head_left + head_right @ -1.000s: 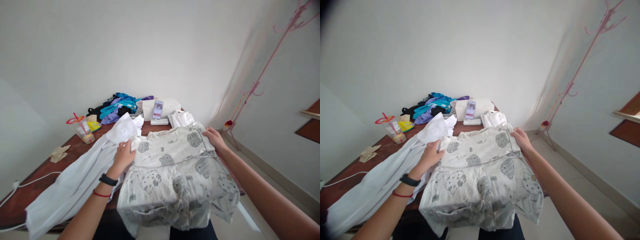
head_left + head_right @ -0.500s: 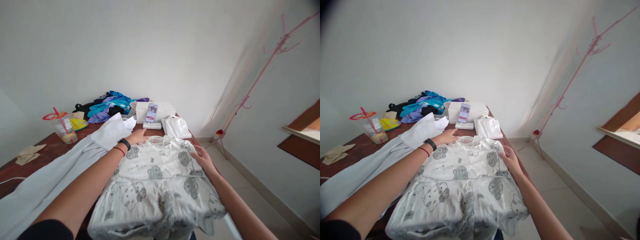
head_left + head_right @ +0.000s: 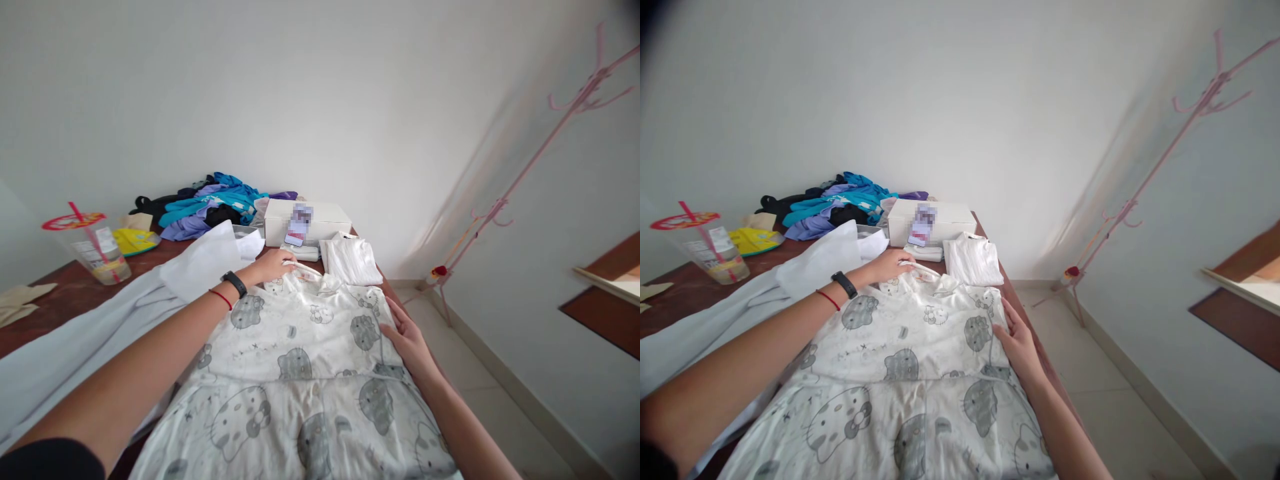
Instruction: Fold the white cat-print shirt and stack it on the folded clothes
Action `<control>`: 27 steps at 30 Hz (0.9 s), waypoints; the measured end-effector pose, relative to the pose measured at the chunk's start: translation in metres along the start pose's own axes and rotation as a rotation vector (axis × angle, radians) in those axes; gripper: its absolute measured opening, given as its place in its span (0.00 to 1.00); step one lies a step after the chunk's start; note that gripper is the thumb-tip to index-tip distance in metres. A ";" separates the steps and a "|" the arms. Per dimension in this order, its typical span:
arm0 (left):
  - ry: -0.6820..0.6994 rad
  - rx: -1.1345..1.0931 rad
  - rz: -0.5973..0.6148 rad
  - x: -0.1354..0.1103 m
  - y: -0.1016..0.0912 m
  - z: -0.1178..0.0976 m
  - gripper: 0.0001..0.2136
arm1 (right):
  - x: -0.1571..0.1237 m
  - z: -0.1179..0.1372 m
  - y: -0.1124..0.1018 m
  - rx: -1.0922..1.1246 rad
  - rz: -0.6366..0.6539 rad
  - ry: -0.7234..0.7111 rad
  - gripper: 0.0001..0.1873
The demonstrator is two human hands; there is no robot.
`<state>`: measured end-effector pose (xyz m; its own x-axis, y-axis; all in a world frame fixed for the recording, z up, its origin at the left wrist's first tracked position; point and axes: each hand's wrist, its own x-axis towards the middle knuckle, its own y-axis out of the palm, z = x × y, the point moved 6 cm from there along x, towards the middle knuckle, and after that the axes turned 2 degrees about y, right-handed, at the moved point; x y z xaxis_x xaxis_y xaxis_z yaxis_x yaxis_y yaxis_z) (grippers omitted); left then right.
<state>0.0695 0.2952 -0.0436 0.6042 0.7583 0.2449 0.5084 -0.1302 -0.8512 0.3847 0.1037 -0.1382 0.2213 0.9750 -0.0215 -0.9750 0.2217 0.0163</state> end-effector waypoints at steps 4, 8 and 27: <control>0.040 0.145 -0.137 -0.001 -0.021 -0.007 0.16 | 0.000 0.022 0.003 -0.046 -0.021 -0.141 0.40; -0.076 0.170 -0.068 -0.003 -0.015 0.005 0.15 | 0.007 0.045 0.008 -0.091 -0.029 -0.178 0.41; 0.177 -0.260 0.156 -0.137 0.103 -0.125 0.30 | -0.032 0.048 0.032 0.022 0.195 0.208 0.26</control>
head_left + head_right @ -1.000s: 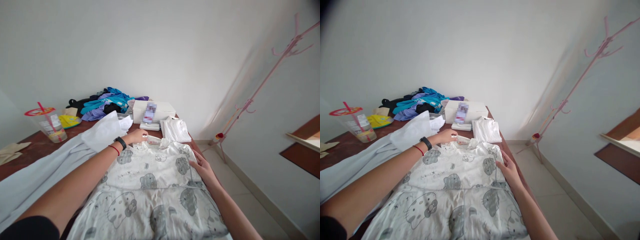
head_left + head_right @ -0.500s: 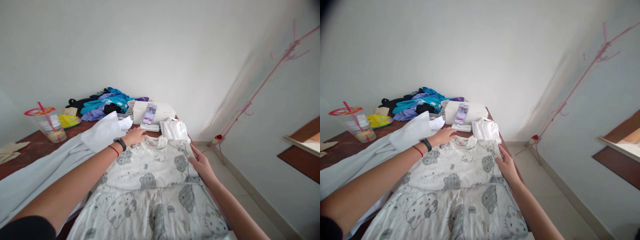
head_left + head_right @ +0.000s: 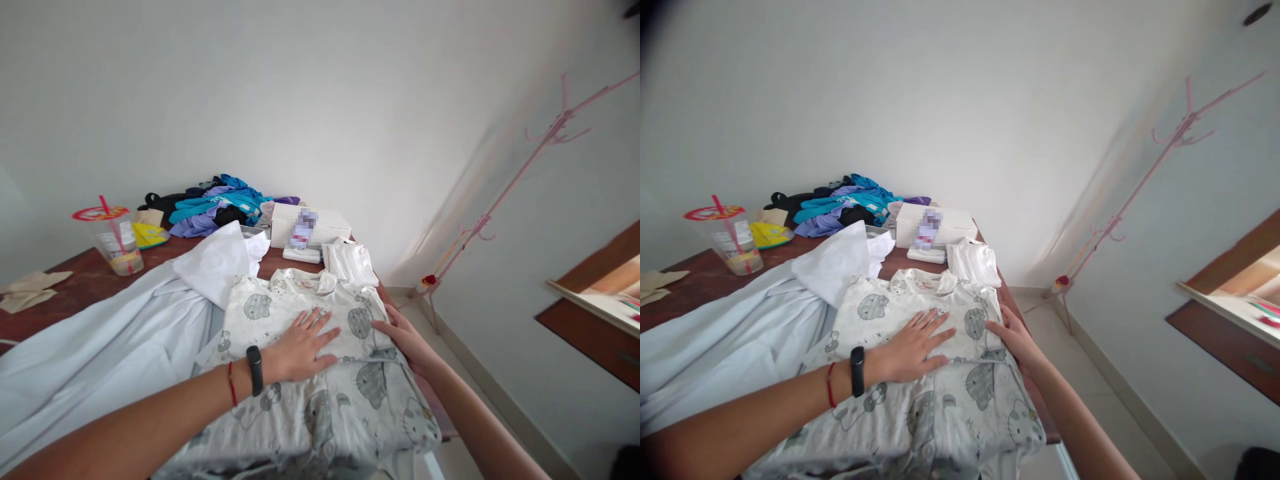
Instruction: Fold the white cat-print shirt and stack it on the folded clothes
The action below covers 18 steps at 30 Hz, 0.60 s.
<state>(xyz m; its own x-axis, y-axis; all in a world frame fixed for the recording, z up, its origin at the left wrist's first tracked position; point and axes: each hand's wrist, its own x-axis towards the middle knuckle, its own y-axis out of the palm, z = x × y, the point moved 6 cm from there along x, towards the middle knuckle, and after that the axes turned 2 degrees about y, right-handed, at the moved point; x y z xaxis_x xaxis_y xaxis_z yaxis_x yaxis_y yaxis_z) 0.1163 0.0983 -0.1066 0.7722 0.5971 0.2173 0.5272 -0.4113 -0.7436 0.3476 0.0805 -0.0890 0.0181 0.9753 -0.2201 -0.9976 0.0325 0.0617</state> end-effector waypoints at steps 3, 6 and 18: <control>-0.042 -0.225 -0.057 0.007 -0.011 0.007 0.28 | 0.003 0.024 0.035 -0.206 0.074 -0.186 0.28; -0.178 -0.694 -0.189 0.016 -0.030 0.024 0.28 | 0.010 0.033 0.079 -0.495 0.142 -0.327 0.33; -0.500 -1.084 -0.242 0.004 -0.023 0.053 0.27 | -0.003 -0.002 0.143 -1.077 0.041 -0.272 0.43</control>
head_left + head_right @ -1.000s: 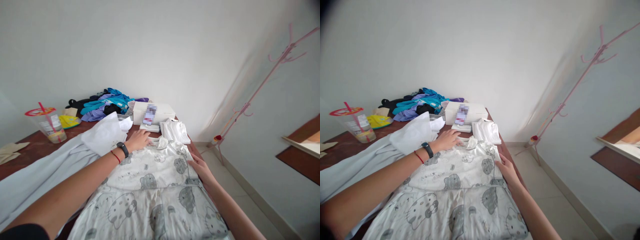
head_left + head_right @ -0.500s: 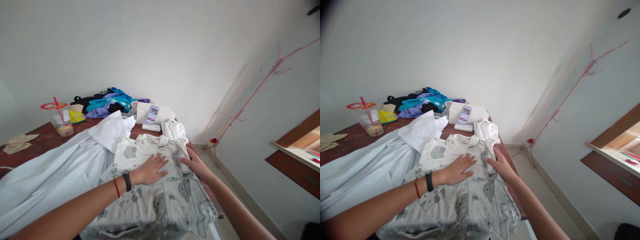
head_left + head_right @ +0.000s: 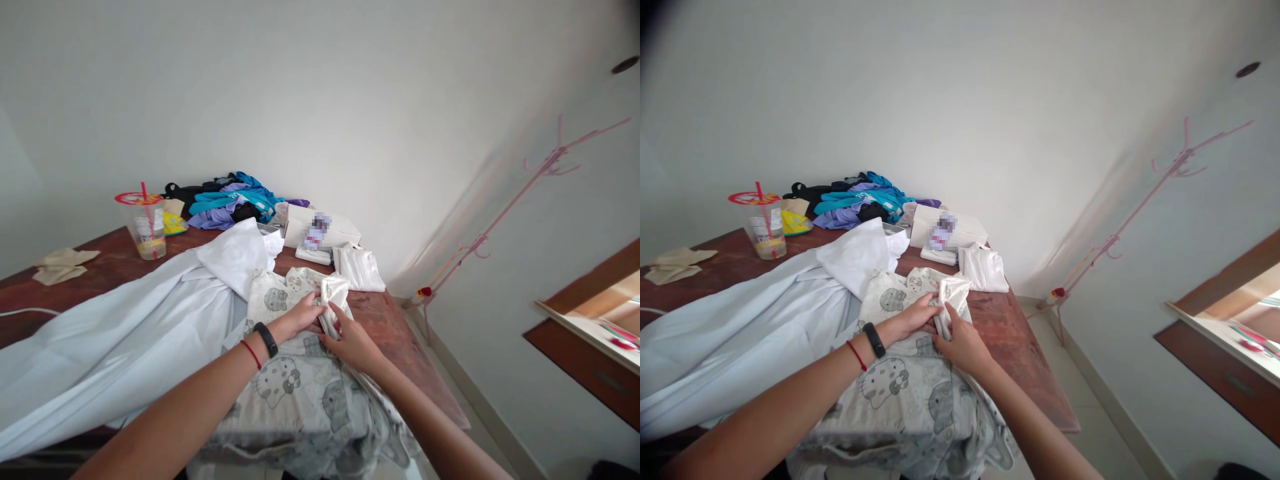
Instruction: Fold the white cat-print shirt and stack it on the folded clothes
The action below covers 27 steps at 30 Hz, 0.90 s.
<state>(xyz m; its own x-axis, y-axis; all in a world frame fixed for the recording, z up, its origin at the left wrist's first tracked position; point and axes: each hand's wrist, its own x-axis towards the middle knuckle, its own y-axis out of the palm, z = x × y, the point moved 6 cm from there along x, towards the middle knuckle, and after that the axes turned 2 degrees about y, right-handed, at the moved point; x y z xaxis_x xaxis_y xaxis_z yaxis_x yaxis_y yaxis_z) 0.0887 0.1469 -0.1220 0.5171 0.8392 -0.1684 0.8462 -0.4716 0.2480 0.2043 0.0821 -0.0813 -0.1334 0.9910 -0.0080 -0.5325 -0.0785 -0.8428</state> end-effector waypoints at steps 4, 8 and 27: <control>0.019 0.047 -0.015 -0.003 0.002 -0.007 0.28 | -0.036 -0.013 -0.007 -0.040 0.082 0.083 0.42; 0.013 0.028 -0.004 -0.003 0.000 -0.006 0.28 | -0.080 -0.026 -0.020 -0.096 0.162 0.164 0.35; 0.039 -0.071 0.065 -0.003 0.000 -0.006 0.32 | -0.126 0.018 -0.001 0.103 0.296 -0.055 0.09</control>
<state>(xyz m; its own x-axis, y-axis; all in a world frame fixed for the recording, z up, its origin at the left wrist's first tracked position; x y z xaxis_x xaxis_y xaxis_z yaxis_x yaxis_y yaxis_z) 0.0867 0.1462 -0.1154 0.5640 0.8180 -0.1130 0.7991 -0.5062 0.3243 0.2063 -0.0443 -0.0696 -0.3389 0.9162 -0.2137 -0.5450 -0.3763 -0.7493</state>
